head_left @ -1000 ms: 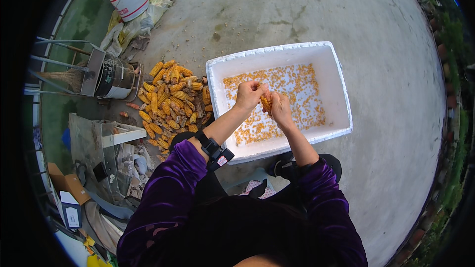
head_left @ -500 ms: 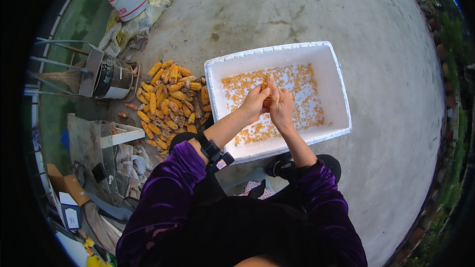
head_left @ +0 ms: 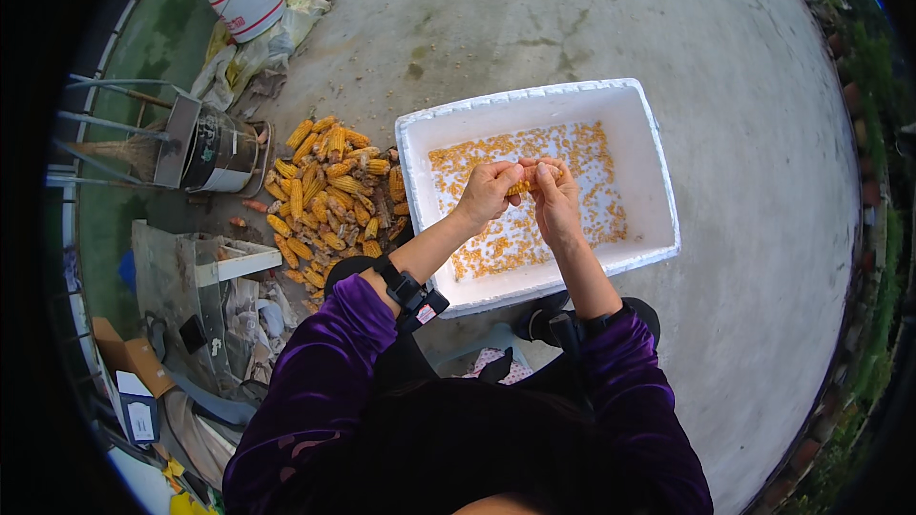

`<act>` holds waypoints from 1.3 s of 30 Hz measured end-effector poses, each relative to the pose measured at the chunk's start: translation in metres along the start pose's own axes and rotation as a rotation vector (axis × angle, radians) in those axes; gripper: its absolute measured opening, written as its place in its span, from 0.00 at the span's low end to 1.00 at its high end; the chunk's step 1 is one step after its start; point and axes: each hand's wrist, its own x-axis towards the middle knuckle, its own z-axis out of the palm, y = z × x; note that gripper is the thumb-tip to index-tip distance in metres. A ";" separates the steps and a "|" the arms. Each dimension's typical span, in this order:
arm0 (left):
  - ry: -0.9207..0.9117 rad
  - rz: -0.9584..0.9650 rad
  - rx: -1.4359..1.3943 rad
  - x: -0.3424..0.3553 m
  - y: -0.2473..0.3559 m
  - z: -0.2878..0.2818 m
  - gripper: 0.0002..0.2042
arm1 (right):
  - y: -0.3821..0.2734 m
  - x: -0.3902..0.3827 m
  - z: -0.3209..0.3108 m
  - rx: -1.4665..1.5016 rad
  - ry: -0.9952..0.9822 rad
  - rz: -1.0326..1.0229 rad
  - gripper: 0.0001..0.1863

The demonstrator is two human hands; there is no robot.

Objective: The person shucks corn cobs by hand, removing kernels into a white styrofoam container. The person repeatedly picks up cobs from a pile, rubs kernels off, and places the cobs back down.

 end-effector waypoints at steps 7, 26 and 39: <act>0.074 -0.243 -0.011 0.006 -0.005 -0.015 0.16 | 0.011 -0.002 0.002 -0.555 0.077 -0.142 0.09; -0.152 -0.398 -0.309 0.003 -0.004 -0.017 0.16 | -0.012 -0.007 0.015 -0.425 -0.003 -0.087 0.17; -0.078 -0.120 0.124 -0.006 -0.005 0.008 0.19 | 0.004 0.000 0.003 -0.357 0.184 0.028 0.13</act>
